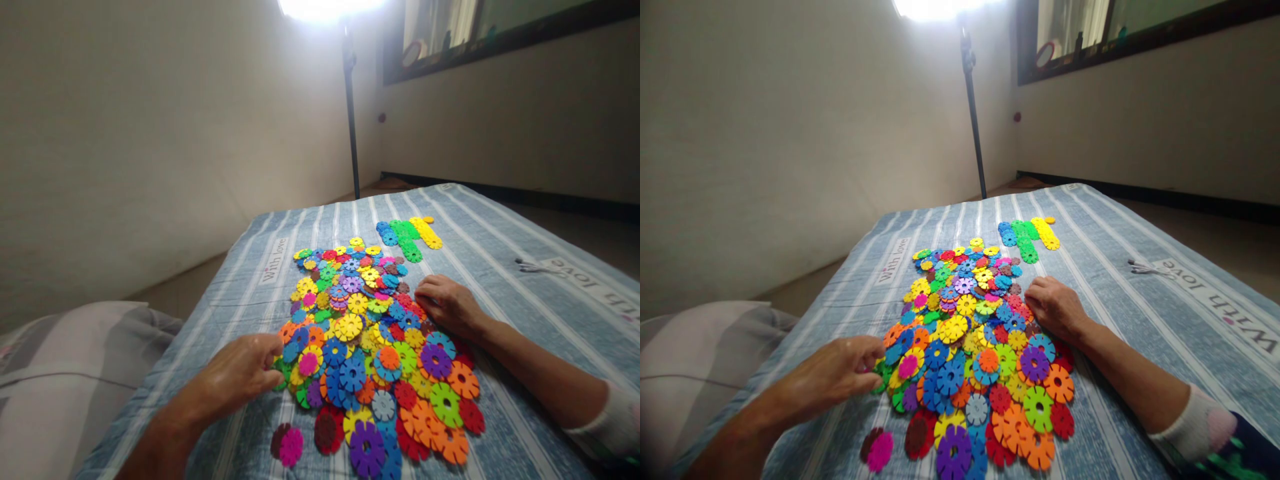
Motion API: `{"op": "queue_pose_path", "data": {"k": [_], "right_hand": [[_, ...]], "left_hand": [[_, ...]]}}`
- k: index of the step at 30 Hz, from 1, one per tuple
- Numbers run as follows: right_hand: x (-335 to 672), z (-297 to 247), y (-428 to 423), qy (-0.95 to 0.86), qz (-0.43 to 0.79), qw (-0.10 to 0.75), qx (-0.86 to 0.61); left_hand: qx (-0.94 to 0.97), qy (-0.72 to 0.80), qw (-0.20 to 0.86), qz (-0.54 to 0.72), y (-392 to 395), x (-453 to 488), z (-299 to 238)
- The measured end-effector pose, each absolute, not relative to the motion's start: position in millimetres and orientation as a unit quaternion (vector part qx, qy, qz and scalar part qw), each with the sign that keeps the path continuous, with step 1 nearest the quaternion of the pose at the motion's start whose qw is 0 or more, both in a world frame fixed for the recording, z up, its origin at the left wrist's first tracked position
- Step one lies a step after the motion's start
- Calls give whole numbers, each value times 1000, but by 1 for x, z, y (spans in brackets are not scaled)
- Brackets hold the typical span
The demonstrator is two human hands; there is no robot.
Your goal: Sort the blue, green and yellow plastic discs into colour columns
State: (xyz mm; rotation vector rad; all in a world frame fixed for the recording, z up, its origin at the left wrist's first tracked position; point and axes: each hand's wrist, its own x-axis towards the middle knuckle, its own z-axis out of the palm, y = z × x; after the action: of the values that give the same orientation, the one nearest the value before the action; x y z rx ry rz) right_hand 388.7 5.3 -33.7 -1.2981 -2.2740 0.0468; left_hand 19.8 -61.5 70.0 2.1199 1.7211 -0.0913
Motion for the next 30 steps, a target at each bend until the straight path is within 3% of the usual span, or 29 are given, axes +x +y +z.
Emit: {"op": "queue_pose_path", "data": {"k": [10,20,30], "right_hand": [[391,-38,7,-842,19,253,-475],[390,-34,5,-839,28,260,-477],[390,-35,5,-836,24,256,-485]], "left_hand": [[766,620,158,-69,-67,19,56],[747,600,284,-30,-84,20,69],[754,615,233,6,-76,36,66]]}}
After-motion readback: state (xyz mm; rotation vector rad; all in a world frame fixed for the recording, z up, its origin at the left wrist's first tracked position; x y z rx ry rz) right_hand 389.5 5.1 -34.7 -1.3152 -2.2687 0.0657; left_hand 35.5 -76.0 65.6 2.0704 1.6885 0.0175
